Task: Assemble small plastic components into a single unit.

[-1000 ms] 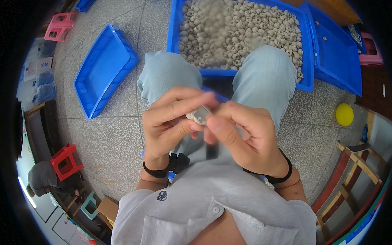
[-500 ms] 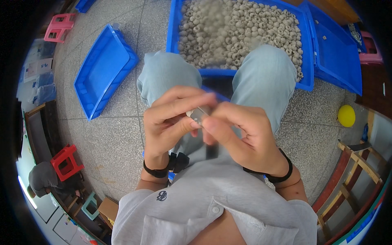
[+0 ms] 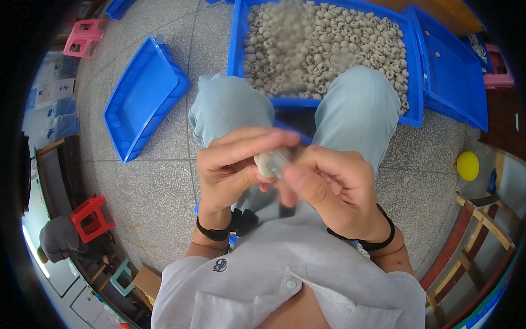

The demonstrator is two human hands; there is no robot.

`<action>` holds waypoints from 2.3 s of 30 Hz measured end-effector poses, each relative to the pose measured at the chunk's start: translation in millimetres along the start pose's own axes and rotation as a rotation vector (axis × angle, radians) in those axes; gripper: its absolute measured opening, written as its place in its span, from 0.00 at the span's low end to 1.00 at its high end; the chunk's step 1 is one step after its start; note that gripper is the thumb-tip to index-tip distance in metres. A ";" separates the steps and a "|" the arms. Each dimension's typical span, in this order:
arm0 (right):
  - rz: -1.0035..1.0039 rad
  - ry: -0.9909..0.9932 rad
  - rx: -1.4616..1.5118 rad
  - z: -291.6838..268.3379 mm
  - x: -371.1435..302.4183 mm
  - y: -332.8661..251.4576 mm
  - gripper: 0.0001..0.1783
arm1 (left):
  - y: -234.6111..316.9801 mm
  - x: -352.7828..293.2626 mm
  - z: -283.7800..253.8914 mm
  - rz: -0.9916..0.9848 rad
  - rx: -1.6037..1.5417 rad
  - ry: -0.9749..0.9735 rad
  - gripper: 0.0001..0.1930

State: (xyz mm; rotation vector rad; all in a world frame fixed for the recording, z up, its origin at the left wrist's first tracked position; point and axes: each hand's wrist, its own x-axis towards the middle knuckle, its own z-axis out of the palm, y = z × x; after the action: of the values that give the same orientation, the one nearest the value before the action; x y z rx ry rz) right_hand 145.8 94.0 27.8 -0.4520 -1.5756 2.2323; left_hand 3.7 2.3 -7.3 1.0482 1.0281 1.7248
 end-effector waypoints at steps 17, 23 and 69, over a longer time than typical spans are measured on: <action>0.028 -0.010 -0.110 -14.0 0.4 -6.2 0.09 | -3.4 5.5 7.7 -0.223 -0.022 0.151 0.12; -0.016 0.155 0.089 -48.5 6.5 6.0 0.13 | -59.2 15.4 -6.5 -0.806 -0.395 0.347 0.08; -0.018 0.293 -0.161 -112.4 12.9 51.4 0.11 | -279.9 106.8 -31.1 -0.626 1.612 -0.016 0.14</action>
State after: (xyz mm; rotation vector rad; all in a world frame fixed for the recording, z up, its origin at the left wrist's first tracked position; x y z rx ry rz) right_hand 180.5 177.2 -57.8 -0.7686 -1.5973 1.9287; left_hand 11.4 179.6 -250.7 1.3191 2.4655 0.1026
